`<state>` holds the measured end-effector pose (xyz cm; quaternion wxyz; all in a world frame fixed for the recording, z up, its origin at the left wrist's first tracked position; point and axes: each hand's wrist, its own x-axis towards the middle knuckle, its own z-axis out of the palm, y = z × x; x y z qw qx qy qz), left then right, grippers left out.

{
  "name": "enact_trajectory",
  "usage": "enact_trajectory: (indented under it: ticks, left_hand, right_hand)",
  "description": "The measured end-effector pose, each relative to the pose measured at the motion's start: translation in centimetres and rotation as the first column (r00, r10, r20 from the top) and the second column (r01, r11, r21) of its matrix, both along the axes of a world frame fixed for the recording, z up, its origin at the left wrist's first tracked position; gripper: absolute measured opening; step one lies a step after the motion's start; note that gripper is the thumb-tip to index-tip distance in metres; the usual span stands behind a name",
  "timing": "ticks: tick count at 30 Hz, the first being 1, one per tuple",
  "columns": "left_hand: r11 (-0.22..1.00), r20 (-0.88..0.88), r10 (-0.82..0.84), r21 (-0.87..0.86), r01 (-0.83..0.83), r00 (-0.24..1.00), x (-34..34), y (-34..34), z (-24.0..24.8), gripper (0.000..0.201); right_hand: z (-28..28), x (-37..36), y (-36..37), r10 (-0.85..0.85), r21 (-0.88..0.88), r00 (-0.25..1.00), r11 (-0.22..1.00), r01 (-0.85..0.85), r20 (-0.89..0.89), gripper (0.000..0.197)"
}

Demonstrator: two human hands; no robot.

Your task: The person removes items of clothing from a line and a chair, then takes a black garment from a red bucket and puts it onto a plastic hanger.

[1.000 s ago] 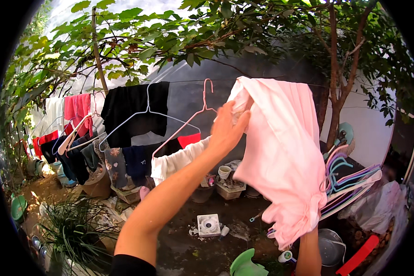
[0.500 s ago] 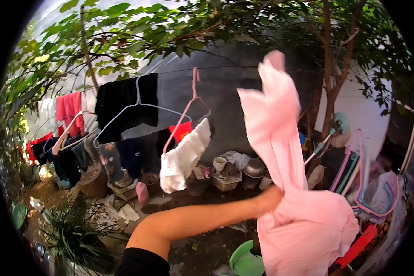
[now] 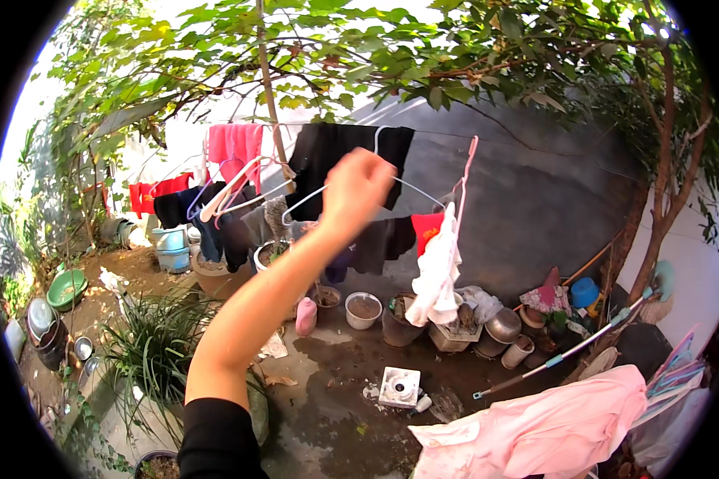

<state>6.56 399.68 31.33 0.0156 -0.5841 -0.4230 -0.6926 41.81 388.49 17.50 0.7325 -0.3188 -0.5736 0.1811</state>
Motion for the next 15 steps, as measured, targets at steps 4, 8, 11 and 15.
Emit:
enact_trajectory:
  ticks: [4, 8, 11, 15]
  left_hand:
    - [0.927, 0.324, 0.354, -0.243, -0.284, 0.877, -10.4, 7.7, 1.5, 0.070]
    - [0.933, 0.450, 0.064, -0.344, 0.107, 0.891, -8.8, 9.2, 2.7, 0.089]
    - [0.914, 0.209, 0.320, -0.325, -0.243, 0.924, -11.4, 12.3, 3.2, 0.064]
    - [0.769, -0.083, 0.562, -0.315, -0.557, 0.823, -10.1, 8.6, 4.4, 0.058]
  right_hand:
    - [0.5, -1.4, 0.9, 0.021, 0.024, 1.000, 0.999, -0.021, -0.006, 0.021]
    - [0.6, -1.7, 1.1, -0.019, 0.030, 1.000, 0.999, 0.019, -0.004, 0.021]
    - [0.5, -2.4, 1.3, -0.020, 0.027, 1.000, 0.999, 0.021, -0.016, 0.020]
    - [0.2, -0.9, 0.7, -0.103, 0.019, 0.994, 0.994, 0.103, -0.030, 0.020]
